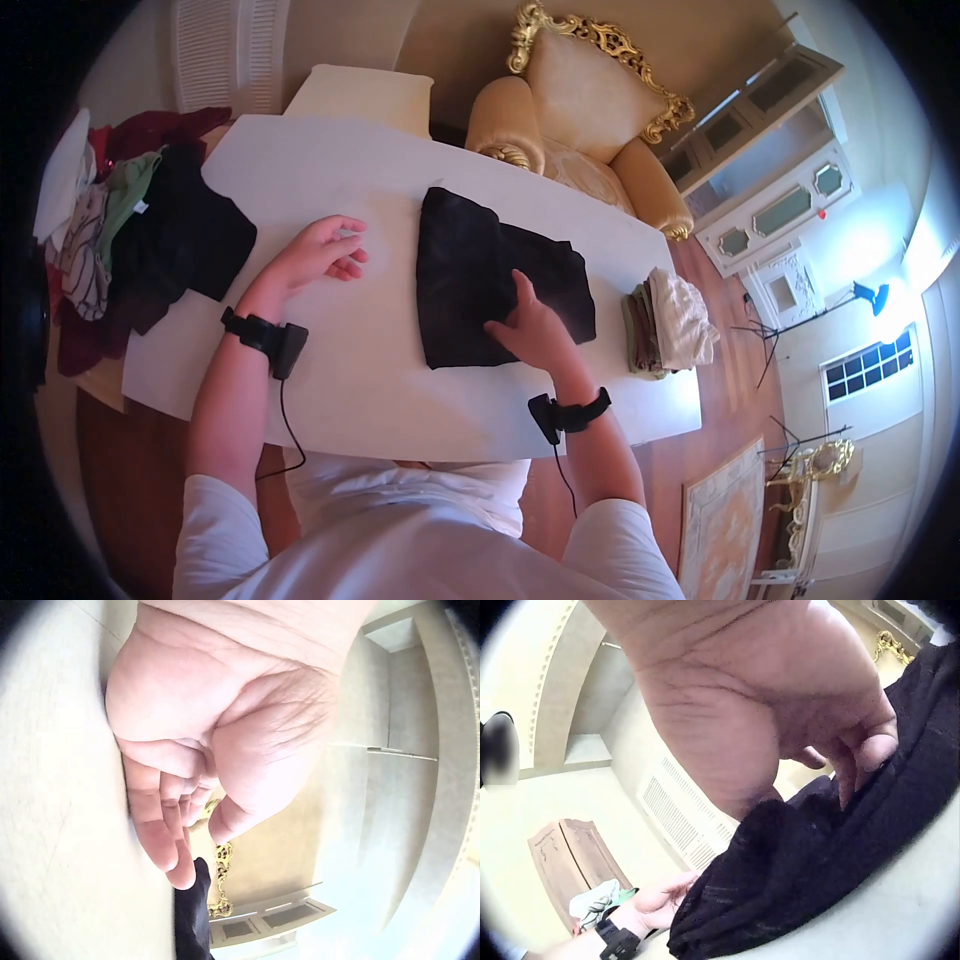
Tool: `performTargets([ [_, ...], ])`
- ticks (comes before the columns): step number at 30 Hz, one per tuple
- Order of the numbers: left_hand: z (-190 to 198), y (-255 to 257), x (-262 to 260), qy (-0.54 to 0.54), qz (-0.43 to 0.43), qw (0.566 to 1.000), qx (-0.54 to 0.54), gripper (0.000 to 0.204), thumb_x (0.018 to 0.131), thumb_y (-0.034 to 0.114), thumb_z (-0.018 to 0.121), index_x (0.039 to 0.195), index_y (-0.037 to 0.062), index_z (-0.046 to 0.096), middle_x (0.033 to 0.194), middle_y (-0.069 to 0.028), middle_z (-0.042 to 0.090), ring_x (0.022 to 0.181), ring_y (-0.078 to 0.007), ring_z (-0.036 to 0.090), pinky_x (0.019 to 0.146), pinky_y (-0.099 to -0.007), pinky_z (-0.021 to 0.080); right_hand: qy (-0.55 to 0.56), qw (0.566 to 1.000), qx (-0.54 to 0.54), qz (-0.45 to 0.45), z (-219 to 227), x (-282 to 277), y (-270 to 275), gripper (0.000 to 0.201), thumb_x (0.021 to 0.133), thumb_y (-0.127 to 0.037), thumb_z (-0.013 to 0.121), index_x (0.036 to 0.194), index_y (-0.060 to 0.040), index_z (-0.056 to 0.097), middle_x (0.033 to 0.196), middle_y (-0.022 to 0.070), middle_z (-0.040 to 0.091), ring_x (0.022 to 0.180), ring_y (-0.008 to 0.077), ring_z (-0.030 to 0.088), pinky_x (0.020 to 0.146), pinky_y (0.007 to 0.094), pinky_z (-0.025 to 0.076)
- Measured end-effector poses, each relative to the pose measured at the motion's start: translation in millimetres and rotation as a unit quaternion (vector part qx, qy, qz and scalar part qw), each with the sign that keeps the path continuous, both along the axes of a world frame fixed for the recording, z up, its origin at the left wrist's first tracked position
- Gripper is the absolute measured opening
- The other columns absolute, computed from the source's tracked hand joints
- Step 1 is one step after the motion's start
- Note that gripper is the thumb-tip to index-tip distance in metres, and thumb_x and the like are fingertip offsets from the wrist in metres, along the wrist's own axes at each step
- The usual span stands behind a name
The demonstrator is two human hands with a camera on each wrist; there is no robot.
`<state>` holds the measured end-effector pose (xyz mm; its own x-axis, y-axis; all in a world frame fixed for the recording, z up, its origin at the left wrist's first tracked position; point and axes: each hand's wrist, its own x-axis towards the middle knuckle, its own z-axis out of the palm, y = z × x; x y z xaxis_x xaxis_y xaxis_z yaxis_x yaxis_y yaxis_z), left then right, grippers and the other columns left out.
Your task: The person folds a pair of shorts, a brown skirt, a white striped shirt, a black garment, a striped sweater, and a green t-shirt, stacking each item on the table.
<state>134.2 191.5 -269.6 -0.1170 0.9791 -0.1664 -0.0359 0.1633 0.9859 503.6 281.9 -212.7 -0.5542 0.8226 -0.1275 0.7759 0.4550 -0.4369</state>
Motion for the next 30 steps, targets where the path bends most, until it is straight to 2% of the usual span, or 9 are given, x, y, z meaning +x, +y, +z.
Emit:
performTargets([
  [3,1,-1,0,0.01,-0.001,1.0,-0.003,0.041,0.108,0.026,0.059,0.143,0.0056,0.054,0.112,-0.0135,0.069,0.089,-0.0192,0.073,0.08,-0.0321,0.06,0.043,0.999,-0.011,0.001,1,5,-10,0.093,0.087,-0.022,0.082,0.161,-0.004,0.03,0.084,0.0087,0.068,0.079,0.0252,0.069,0.076,0.0352,0.055],
  [6,3,-2,1,0.011,0.0,1.0,-0.001,0.042,0.108,0.027,0.059,0.143,0.0059,0.054,0.113,-0.0132,0.069,0.089,-0.0189,0.073,0.081,-0.0318,0.059,0.167,0.985,0.031,-0.027,-3,10,-16,0.085,0.087,-0.014,0.081,0.159,-0.0065,0.036,0.084,0.0064,0.064,0.078,0.0197,0.065,0.075,0.0329,0.053],
  [9,3,-1,2,0.004,0.0,1.0,-0.002,0.042,0.108,0.027,0.059,0.144,0.0061,0.053,0.113,-0.0131,0.07,0.088,-0.0184,0.072,0.081,-0.0315,0.059,0.279,0.957,0.007,-0.074,0,14,-24,0.079,0.087,-0.01,0.08,0.155,-0.0082,0.042,0.086,0.0055,0.062,0.08,0.0163,0.063,0.075,0.0317,0.053],
  [12,3,-2,1,0.004,0.0,1.0,-0.006,0.042,0.108,0.027,0.059,0.144,0.0062,0.053,0.113,-0.0129,0.07,0.088,-0.0179,0.072,0.081,-0.0312,0.059,0.203,0.975,0.055,-0.074,-13,28,-24,0.076,0.087,-0.011,0.08,0.153,-0.0093,0.044,0.085,0.0066,0.062,0.08,0.0186,0.064,0.076,0.0335,0.053],
  [15,3,-1,1,0.003,0.0,1.0,-0.006,0.042,0.108,0.026,0.059,0.144,0.0063,0.053,0.113,-0.0128,0.07,0.088,-0.0175,0.072,0.081,-0.031,0.059,0.131,0.99,0.018,-0.045,-16,34,-22,0.068,0.088,-0.015,0.08,0.148,-0.0077,0.05,0.088,0.0099,0.068,0.083,0.0231,0.069,0.076,0.0366,0.055],
  [18,2,-2,2,0.004,0.0,1.0,-0.005,0.041,0.108,0.026,0.059,0.144,0.0061,0.053,0.113,-0.0127,0.07,0.088,-0.0171,0.072,0.08,-0.0309,0.059,0.048,0.998,0.013,-0.027,4,26,-13,0.059,0.089,-0.021,0.079,0.141,-0.0055,0.055,0.094,0.0142,0.073,0.088,0.0291,0.073,0.077,0.0392,0.056],
  [24,2,-2,3,0.006,0.002,1.0,0.002,0.041,0.108,0.026,0.059,0.143,0.0056,0.054,0.112,-0.0127,0.07,0.087,-0.0166,0.072,0.081,-0.0307,0.059,0.101,0.993,0.053,-0.04,-20,-6,53,0.056,0.09,-0.025,0.078,0.137,-0.0058,0.057,0.096,0.0164,0.075,0.093,0.0334,0.074,0.083,0.0413,0.058],
  [27,1,-2,0,-0.001,0.003,1.0,0.005,0.04,0.108,0.026,0.06,0.142,0.0053,0.054,0.112,-0.0128,0.07,0.087,-0.0167,0.072,0.081,-0.0308,0.059,0.101,0.992,0.069,-0.04,-27,-22,68,0.057,0.089,-0.023,0.079,0.138,-0.0067,0.056,0.097,0.0169,0.074,0.094,0.0335,0.074,0.084,0.0423,0.058],
  [30,3,-3,1,-0.01,-0.004,1.0,0.008,0.041,0.108,0.026,0.06,0.142,0.0049,0.054,0.112,-0.013,0.07,0.087,-0.017,0.072,0.08,-0.031,0.059,0.15,0.985,0.076,-0.03,-35,-23,78,0.057,0.088,-0.021,0.079,0.138,-0.0062,0.057,0.098,0.018,0.073,0.094,0.0345,0.073,0.084,0.0428,0.058],
])
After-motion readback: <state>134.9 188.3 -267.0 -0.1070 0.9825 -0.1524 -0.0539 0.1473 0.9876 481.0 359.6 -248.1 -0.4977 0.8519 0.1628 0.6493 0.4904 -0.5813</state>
